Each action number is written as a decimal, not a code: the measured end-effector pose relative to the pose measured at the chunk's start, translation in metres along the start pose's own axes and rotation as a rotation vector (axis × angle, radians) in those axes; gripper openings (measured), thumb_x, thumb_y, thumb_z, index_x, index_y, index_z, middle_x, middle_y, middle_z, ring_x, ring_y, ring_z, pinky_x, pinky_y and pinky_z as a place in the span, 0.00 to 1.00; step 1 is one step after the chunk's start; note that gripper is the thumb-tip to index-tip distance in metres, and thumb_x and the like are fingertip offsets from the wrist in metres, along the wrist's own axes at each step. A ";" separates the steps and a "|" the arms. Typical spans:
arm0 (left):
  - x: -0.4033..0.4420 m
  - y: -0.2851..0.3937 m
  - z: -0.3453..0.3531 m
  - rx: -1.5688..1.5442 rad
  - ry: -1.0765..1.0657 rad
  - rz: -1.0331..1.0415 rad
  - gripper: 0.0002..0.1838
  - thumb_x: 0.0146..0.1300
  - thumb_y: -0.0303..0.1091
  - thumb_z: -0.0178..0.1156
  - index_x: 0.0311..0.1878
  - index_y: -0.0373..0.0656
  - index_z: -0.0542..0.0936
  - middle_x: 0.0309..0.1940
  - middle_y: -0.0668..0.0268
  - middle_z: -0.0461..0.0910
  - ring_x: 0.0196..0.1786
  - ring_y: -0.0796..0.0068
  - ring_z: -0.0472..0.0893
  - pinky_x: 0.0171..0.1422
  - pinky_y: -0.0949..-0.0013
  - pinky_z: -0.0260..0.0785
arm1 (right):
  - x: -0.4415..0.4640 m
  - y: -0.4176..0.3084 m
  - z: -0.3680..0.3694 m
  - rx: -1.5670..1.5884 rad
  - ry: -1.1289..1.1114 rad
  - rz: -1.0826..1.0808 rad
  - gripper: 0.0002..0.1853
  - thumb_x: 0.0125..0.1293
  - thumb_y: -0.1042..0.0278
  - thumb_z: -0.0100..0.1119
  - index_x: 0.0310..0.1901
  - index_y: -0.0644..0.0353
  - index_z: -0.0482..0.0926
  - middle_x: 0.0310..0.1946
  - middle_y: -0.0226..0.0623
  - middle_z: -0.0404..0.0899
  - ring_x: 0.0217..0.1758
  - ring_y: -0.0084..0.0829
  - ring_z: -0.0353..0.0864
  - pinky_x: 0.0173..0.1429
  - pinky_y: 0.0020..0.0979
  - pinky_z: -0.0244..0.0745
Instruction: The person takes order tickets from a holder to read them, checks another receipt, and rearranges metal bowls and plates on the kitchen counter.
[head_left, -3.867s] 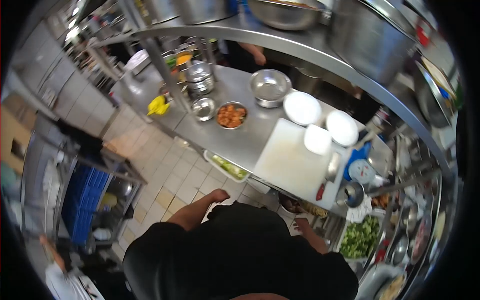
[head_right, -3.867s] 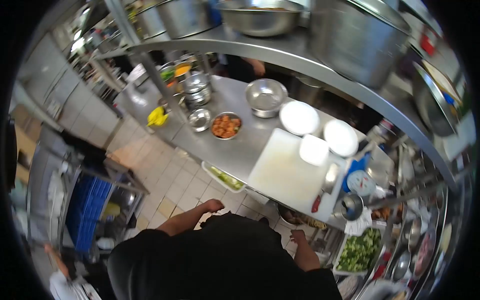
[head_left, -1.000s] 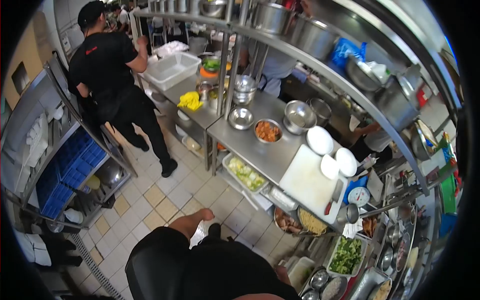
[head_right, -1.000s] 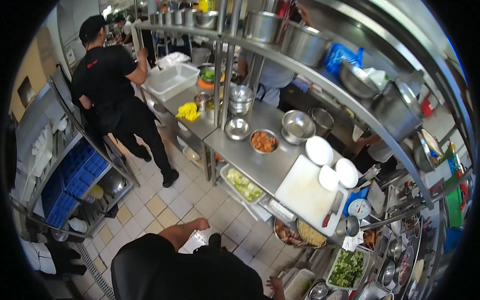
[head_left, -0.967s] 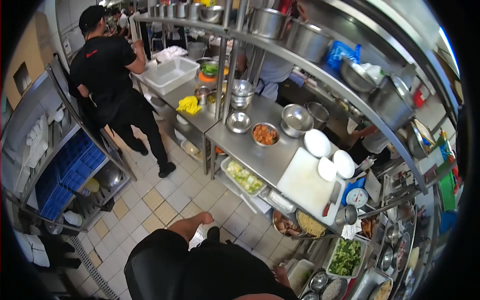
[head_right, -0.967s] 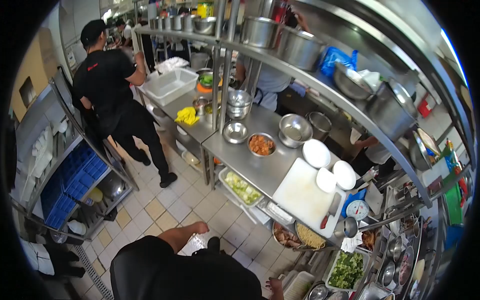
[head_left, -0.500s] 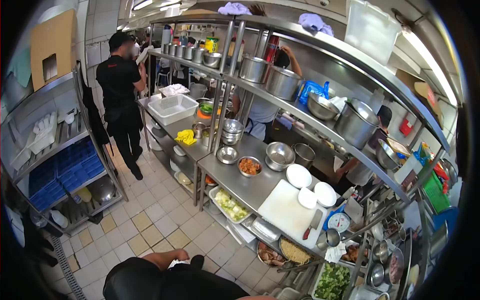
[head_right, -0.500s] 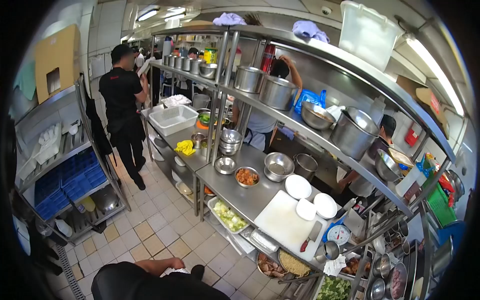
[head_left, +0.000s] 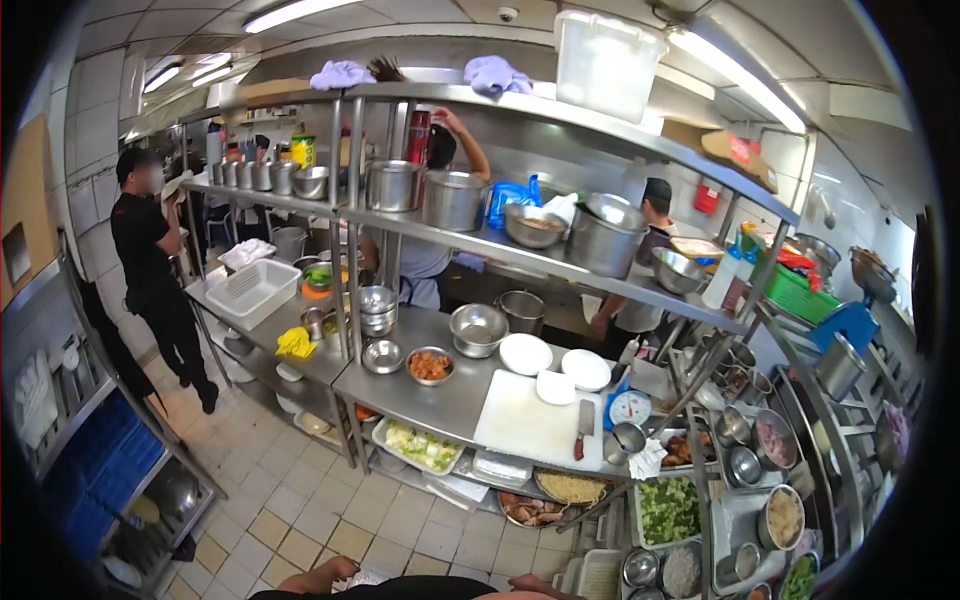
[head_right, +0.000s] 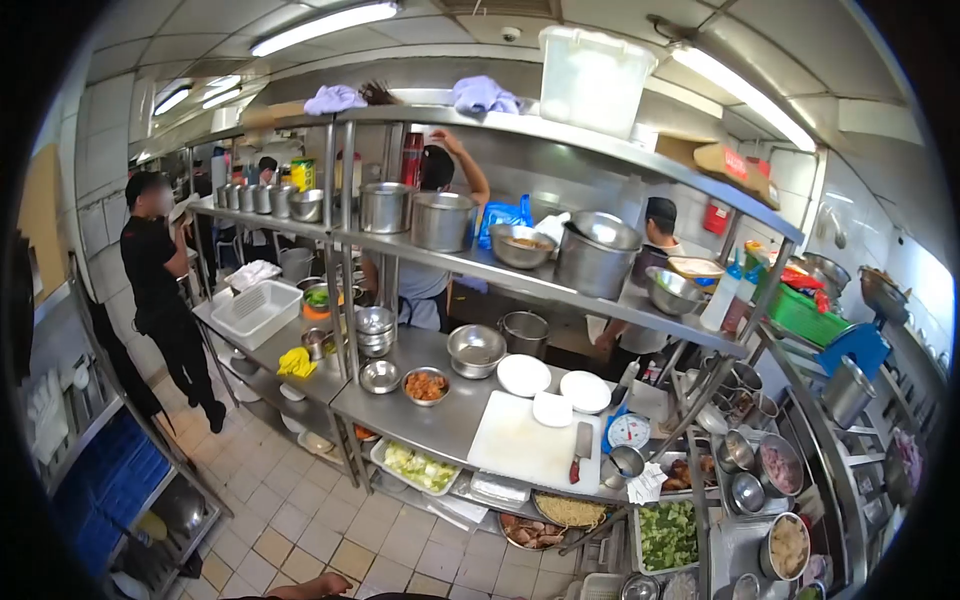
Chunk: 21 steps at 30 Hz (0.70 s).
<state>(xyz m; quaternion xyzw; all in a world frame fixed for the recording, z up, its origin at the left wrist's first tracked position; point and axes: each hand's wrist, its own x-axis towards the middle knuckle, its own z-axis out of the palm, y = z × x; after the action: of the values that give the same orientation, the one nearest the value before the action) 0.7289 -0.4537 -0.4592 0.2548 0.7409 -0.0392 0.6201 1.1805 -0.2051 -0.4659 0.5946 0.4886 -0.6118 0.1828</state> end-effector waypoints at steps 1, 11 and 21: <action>0.005 -0.002 -0.010 0.060 -0.004 0.063 0.22 0.59 0.40 0.44 0.57 0.45 0.66 0.52 0.65 0.70 0.49 0.68 0.73 0.44 0.60 0.71 | -0.006 -0.006 0.002 -0.003 0.002 0.001 0.14 0.56 0.63 0.53 0.43 0.58 0.72 0.38 0.41 0.75 0.37 0.35 0.76 0.38 0.35 0.71; 0.031 -0.018 -0.098 1.060 0.362 0.634 0.21 0.52 0.33 0.44 0.51 0.46 0.72 0.46 0.57 0.74 0.45 0.64 0.76 0.45 0.65 0.71 | -0.056 -0.065 0.013 0.005 0.050 0.035 0.14 0.59 0.62 0.52 0.45 0.59 0.73 0.41 0.39 0.75 0.39 0.34 0.76 0.42 0.34 0.71; 0.024 -0.069 -0.003 0.121 -0.113 0.146 0.23 0.61 0.40 0.40 0.58 0.42 0.63 0.49 0.56 0.71 0.39 0.61 0.76 0.38 0.56 0.72 | 0.001 -0.016 -0.012 -0.217 -0.022 0.012 0.16 0.61 0.61 0.51 0.47 0.60 0.74 0.44 0.37 0.76 0.42 0.31 0.76 0.47 0.32 0.70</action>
<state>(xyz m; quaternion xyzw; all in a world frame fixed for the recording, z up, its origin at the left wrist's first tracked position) 0.6941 -0.5047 -0.4987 0.3425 0.6805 -0.0527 0.6456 1.1739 -0.1882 -0.4582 0.5674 0.5466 -0.5606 0.2551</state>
